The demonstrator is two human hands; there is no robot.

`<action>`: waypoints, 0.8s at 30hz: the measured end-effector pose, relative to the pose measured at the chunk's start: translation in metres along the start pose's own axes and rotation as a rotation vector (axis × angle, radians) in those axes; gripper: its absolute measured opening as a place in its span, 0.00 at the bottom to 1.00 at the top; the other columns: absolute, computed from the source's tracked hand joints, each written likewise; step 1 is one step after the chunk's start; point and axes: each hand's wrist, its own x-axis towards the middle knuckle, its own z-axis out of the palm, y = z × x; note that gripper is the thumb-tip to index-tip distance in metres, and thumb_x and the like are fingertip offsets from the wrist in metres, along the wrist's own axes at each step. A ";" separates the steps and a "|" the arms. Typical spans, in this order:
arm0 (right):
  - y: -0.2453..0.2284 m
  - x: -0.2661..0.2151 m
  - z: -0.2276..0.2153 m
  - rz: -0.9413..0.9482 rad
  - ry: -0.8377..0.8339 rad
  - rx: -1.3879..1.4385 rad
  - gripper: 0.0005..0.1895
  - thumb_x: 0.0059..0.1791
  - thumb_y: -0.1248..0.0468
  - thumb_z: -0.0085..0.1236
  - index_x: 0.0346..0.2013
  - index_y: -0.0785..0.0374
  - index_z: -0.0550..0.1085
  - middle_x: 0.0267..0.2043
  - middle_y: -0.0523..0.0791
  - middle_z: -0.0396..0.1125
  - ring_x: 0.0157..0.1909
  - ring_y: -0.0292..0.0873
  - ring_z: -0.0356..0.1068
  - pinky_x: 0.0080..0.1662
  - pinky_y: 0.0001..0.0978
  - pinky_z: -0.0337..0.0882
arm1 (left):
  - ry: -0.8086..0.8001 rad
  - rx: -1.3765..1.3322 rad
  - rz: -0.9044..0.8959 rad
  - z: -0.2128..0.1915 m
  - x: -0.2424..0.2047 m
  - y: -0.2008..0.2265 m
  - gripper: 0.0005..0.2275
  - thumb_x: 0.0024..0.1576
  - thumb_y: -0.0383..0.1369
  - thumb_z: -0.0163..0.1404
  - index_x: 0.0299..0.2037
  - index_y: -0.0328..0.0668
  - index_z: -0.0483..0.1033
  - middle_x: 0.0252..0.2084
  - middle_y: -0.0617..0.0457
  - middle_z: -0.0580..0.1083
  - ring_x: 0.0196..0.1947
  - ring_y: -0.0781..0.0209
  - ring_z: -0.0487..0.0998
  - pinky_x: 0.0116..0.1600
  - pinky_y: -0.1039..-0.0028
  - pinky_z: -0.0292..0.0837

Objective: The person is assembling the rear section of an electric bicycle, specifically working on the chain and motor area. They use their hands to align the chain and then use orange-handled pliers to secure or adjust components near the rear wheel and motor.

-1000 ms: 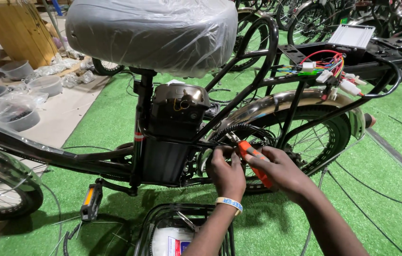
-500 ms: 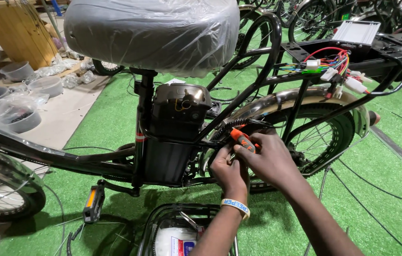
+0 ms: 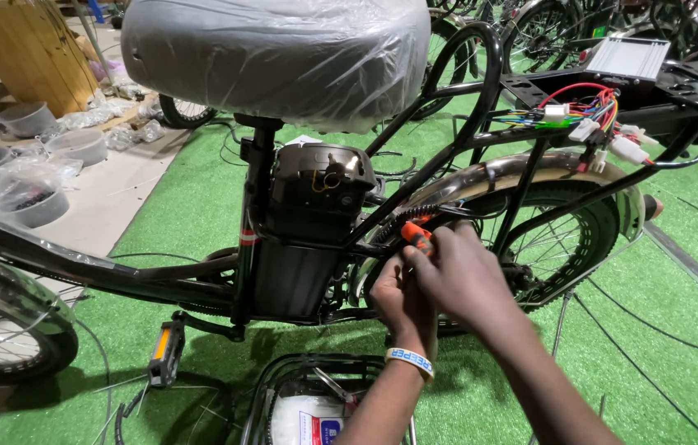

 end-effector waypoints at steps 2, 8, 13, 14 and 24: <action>-0.007 -0.005 0.008 -0.038 0.021 -0.072 0.22 0.47 0.48 0.50 0.40 0.64 0.72 0.48 0.58 0.62 0.43 0.68 0.70 0.47 0.58 0.69 | -0.004 -0.016 -0.015 -0.005 -0.006 -0.003 0.02 0.47 0.34 0.57 0.28 0.52 0.83 0.23 0.54 0.78 0.27 0.68 0.77 0.39 0.75 0.73; -0.008 -0.007 0.003 -0.010 -0.023 -0.109 0.22 0.47 0.46 0.49 0.41 0.62 0.71 0.48 0.56 0.62 0.46 0.68 0.69 0.49 0.55 0.69 | -0.011 -0.063 -0.060 -0.001 -0.008 0.003 0.04 0.48 0.32 0.54 0.30 0.51 0.83 0.26 0.52 0.78 0.29 0.65 0.77 0.40 0.74 0.73; -0.007 -0.011 0.007 -0.009 -0.015 -0.086 0.22 0.48 0.46 0.48 0.41 0.63 0.70 0.47 0.57 0.62 0.47 0.68 0.69 0.49 0.56 0.68 | -0.014 -0.101 -0.096 0.000 -0.009 0.007 0.06 0.49 0.31 0.52 0.32 0.50 0.83 0.28 0.51 0.79 0.31 0.64 0.77 0.40 0.73 0.74; -0.006 -0.011 0.010 -0.006 -0.020 -0.100 0.22 0.48 0.46 0.47 0.40 0.62 0.69 0.47 0.56 0.62 0.46 0.67 0.69 0.48 0.55 0.69 | -0.016 -0.113 -0.106 -0.001 -0.009 0.008 0.07 0.49 0.30 0.51 0.33 0.50 0.83 0.29 0.51 0.79 0.31 0.63 0.78 0.41 0.73 0.74; -0.011 -0.010 0.008 0.027 -0.053 -0.108 0.23 0.49 0.44 0.44 0.41 0.62 0.67 0.48 0.57 0.63 0.48 0.68 0.69 0.50 0.55 0.68 | -0.033 -0.178 -0.175 -0.002 -0.012 0.015 0.11 0.51 0.28 0.47 0.36 0.47 0.84 0.33 0.48 0.79 0.34 0.60 0.78 0.42 0.71 0.74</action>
